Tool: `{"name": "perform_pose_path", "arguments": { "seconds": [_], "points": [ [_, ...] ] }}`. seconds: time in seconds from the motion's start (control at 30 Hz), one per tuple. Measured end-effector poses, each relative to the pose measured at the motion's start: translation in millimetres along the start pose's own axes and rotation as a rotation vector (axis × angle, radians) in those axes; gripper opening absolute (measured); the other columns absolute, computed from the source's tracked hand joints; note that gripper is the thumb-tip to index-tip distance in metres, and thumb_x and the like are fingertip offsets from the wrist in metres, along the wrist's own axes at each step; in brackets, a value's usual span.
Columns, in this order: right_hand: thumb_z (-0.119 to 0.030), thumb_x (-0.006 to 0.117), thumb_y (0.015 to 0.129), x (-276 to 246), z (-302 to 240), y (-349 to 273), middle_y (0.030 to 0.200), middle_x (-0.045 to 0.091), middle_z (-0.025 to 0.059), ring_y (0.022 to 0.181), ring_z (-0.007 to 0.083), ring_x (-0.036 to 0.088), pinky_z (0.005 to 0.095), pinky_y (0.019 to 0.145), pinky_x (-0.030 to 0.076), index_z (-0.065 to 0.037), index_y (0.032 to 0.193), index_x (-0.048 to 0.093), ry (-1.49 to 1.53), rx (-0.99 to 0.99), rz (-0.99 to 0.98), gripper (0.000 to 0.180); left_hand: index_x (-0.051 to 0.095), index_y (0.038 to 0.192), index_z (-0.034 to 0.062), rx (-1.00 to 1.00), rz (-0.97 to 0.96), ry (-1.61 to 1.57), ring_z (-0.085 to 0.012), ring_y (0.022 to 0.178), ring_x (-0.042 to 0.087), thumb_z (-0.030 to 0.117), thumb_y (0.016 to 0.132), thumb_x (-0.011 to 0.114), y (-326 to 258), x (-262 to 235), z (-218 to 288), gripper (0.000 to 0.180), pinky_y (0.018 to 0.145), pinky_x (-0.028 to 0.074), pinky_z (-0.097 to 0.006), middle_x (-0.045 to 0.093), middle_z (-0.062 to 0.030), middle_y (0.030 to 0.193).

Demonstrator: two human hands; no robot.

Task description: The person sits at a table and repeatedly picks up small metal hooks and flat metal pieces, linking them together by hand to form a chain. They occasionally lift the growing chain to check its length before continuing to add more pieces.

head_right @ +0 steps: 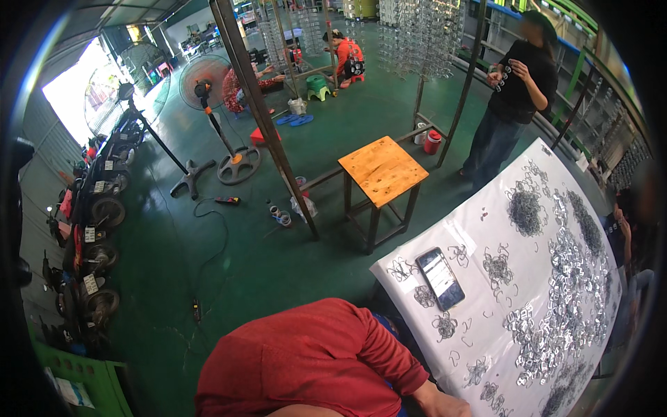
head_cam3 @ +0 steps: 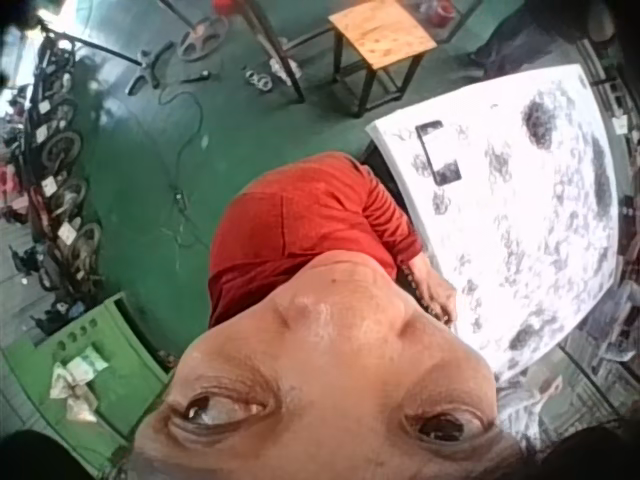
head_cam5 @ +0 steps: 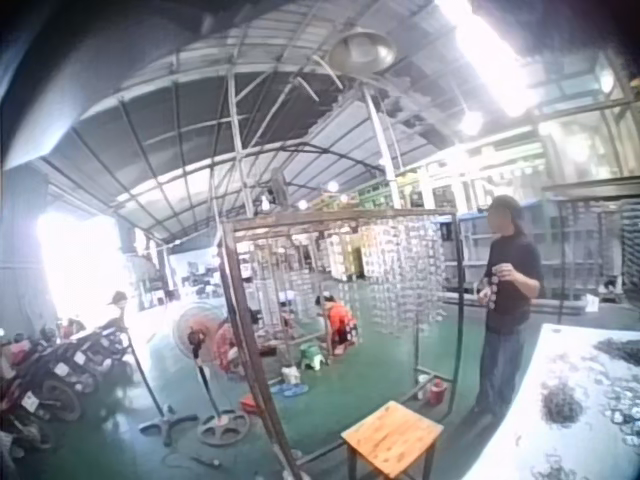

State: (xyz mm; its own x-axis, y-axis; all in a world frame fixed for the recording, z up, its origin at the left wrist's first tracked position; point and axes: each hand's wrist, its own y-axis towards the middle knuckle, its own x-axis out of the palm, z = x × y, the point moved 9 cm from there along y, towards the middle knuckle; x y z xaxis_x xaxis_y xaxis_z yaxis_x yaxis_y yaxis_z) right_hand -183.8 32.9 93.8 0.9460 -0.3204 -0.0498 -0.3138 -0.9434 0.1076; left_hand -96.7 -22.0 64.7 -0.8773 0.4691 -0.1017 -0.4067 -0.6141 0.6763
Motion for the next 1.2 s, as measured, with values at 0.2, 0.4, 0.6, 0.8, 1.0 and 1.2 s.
{"name": "perform_pose_path", "arguments": {
  "seconds": [0.2,0.4,0.6,0.8,1.0,1.2],
  "points": [
    [-0.013,0.057,0.091,-16.8,38.5,121.1,0.11,0.059,0.0142,0.095,0.0228,0.057,0.0329,0.079,0.047,0.004,0.115,0.056,-0.175,-0.068,-0.125,0.03,0.066,0.08,0.0056,0.027,-0.01,-0.005,-0.0306,0.083,0.058,0.015,0.079,0.066,-2.3,2.8,6.4,0.009,0.072,0.045,-0.041,0.063,-0.0117,0.084],
    [-0.027,0.055,0.096,120.5,161.9,253.7,0.133,0.054,0.0198,0.119,0.0293,0.053,0.0413,0.099,0.041,0.004,0.136,0.046,-0.647,-0.264,-0.657,0.051,0.066,0.081,0.006,0.025,-0.024,-0.026,-0.03,0.082,0.059,0.015,0.079,0.067,-0.6,2.8,7.1,0.009,0.071,0.045,-0.04,0.063,-0.0109,0.083],
    [-0.004,0.06,0.082,175.0,191.7,279.9,0.114,0.059,0.0297,0.108,0.0417,0.056,0.0419,0.097,0.043,0.009,0.112,0.061,-1.164,-0.543,-0.597,0.032,0.067,0.082,0.0064,0.009,-0.039,-0.026,-0.0293,0.08,0.06,0.015,0.08,0.067,3.7,0.3,2.2,0.009,0.07,0.046,-0.04,0.064,-0.0102,0.082],
    [0.006,0.05,0.075,170.4,193.7,293.3,0.115,0.059,0.0287,0.109,0.0421,0.055,0.0452,0.098,0.041,0.008,0.12,0.057,-1.176,-0.523,-0.61,0.045,0.067,0.084,0.0068,0.019,-0.033,-0.033,-0.0287,0.078,0.061,0.015,0.081,0.067,6.1,-3.3,4.5,0.008,0.069,0.046,-0.039,0.065,-0.0094,0.082],
    [-0.033,0.061,0.087,142.8,252.9,323.3,0.124,0.053,0.0246,0.113,0.0408,0.05,0.0509,0.098,0.038,0.004,0.126,0.051,-1.484,-0.569,-0.516,0.055,0.067,0.085,0.0072,0.031,0.041,0.03,-0.028,0.076,0.061,0.015,0.081,0.067,-13.3,-23.4,32.3,0.008,0.068,0.047,-0.038,0.066,-0.0087,0.081],
    [-0.01,0.068,0.066,141.6,252.5,323.4,0.086,0.063,0.0239,0.092,0.0419,0.056,0.0476,0.081,0.046,0.0,0.079,0.065,-0.959,-0.496,-0.39,0.017,0.066,0.097,0.0083,-0.123,-0.035,0.088,-0.0241,0.089,0.063,0.009,0.082,0.068,-27.0,-37.8,33.4,0.015,0.081,0.047,-0.036,0.068,-0.0041,0.093]
  ]
}}
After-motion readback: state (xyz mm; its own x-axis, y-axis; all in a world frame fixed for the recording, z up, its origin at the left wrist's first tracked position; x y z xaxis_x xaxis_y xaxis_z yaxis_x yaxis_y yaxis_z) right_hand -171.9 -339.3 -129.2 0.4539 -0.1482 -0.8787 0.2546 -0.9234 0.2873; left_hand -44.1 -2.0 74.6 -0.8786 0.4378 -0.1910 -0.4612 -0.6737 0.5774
